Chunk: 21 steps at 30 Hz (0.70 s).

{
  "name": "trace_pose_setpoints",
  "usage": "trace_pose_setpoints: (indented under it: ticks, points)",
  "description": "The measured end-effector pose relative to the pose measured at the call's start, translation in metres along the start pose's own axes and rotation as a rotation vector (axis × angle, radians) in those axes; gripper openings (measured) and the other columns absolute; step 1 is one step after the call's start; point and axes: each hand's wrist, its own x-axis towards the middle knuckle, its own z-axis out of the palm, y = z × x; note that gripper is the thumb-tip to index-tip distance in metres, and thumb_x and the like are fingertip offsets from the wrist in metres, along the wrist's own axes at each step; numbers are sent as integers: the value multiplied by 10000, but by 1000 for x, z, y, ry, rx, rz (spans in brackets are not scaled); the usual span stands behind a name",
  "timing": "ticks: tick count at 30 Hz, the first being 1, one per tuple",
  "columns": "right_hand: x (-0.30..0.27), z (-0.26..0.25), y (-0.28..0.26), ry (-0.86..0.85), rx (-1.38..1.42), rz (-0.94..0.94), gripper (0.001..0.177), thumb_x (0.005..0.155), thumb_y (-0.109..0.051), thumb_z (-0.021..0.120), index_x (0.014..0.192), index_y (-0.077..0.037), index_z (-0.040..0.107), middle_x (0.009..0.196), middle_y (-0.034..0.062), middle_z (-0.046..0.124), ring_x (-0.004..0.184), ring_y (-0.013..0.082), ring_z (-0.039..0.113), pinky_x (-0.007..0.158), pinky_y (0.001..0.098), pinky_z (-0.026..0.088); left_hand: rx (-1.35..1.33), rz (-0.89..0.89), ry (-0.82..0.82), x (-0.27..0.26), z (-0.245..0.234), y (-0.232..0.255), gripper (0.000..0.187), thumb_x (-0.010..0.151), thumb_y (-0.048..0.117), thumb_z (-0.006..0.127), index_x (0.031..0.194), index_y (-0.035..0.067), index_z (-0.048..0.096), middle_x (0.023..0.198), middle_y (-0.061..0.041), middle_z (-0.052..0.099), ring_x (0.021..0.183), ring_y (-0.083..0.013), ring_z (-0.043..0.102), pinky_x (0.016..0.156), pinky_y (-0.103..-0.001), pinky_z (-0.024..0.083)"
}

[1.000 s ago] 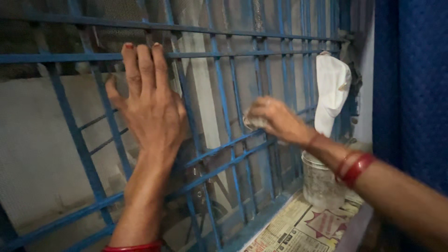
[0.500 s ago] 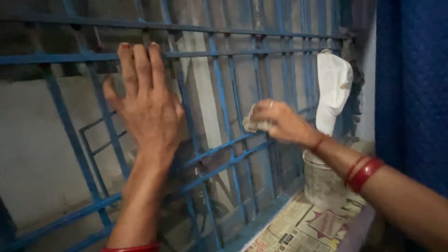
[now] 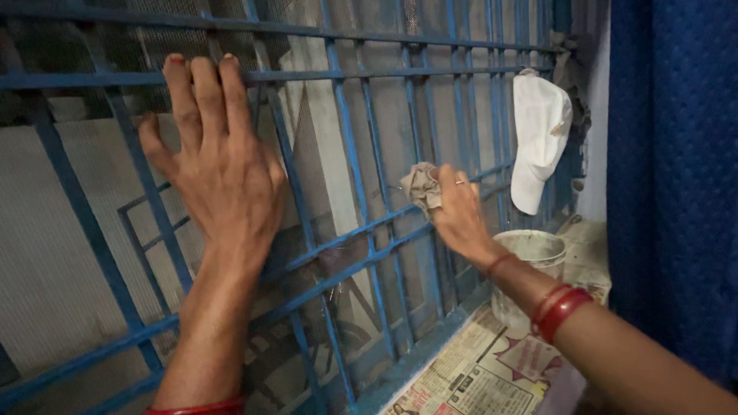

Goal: The person wipes a blue metal window grille with a cloth. The person uses one hand to hold the grille and the other to wipe the bars, moving methodically across the surface.

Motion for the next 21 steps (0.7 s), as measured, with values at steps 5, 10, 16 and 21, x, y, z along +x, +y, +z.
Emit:
trace_pose_setpoints:
  ticks: [5, 10, 16, 21]
  points:
    - [60, -23, 4, 109, 174, -103, 299, 872, -83, 635, 1153, -1, 573, 1121, 252, 637, 1094, 478, 602, 897, 504, 481, -21, 18, -4, 1, -2, 0, 721, 887, 28, 577, 1595, 9, 438, 1665, -157, 361, 1608, -284, 193, 1228, -591, 212]
    - [120, -21, -21, 250, 207, -125, 359, 845, -33, 684, 1190, -13, 589, 1177, 212, 658, 1097, 422, 650, 909, 474, 510, -1, 10, -2, -1, -3, -2, 736, 867, 23, 575, 1593, 23, 452, 1659, -147, 382, 1609, -276, 214, 1191, -559, 233]
    - [43, -26, -12, 52, 171, -66, 223, 910, -128, 699, 1106, -33, 649, 1091, 205, 702, 1040, 374, 672, 859, 455, 516, 28, 7, 32, 0, -2, -1, 702, 855, 39, 586, 1548, 45, 473, 1647, -129, 406, 1599, -260, 247, 1188, -549, 237]
    - [91, -63, 25, -10, 216, 83, 255, 783, -159, 745, 1022, -76, 725, 939, 144, 755, 886, 284, 736, 769, 374, 547, 27, 11, 51, 0, 2, 0, 644, 908, 53, 599, 1541, 47, 478, 1637, -131, 410, 1595, -261, 254, 1194, -549, 228]
